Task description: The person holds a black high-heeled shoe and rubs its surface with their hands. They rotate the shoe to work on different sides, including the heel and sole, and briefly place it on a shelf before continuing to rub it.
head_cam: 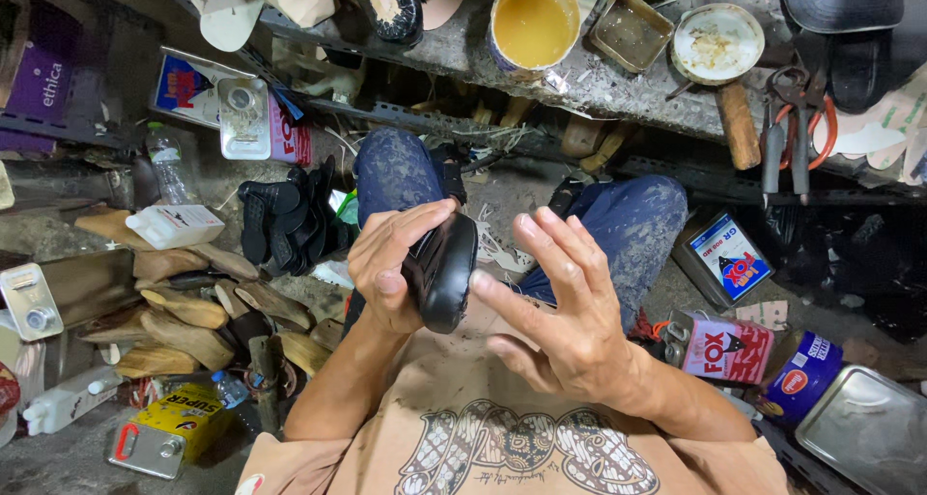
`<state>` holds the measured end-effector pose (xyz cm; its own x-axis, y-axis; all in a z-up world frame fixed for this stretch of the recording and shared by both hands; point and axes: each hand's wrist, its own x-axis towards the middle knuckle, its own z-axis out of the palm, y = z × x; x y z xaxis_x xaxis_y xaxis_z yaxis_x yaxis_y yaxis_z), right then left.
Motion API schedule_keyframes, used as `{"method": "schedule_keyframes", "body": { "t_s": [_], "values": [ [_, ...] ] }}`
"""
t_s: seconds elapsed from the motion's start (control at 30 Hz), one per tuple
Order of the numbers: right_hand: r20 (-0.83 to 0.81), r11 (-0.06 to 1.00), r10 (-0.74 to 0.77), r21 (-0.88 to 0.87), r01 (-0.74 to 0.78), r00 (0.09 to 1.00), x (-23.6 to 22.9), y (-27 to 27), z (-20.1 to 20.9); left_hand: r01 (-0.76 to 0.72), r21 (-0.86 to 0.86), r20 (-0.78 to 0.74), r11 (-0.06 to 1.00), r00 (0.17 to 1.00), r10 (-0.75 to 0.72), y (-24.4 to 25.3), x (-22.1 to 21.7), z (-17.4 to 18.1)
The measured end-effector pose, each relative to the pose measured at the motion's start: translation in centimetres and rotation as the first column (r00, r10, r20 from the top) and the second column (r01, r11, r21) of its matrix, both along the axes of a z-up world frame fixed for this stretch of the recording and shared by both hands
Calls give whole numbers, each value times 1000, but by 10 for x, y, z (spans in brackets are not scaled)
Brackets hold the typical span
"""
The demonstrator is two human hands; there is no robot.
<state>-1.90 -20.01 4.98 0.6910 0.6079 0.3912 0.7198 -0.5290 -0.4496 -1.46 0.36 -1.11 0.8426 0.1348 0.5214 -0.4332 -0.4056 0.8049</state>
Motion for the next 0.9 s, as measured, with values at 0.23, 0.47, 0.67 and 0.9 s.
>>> {"method": "schedule_keyframes", "body": {
  "t_s": [0.23, 0.47, 0.67, 0.9],
  "values": [
    [-40, 990, 107, 95, -103, 993, -4, 0, -2, -9, -17, 63, 1000, 998, 10, -1, 3, 0],
    [-145, 997, 47, 72, -36, 988, 0, 2, 2, -2, -18, 56, 1000, 998, 3, 0, 1, 3],
    [-122, 998, 36, 58, -29, 992, 5, -2, -4, -22, -2, -97, 1000, 995, 22, -2, -2, -1],
    [28, 1000, -2, 14, 2, 1000, 6, 0, -5, 16, 65, -164, 998, 986, -6, 1, -4, -5]
  ]
}}
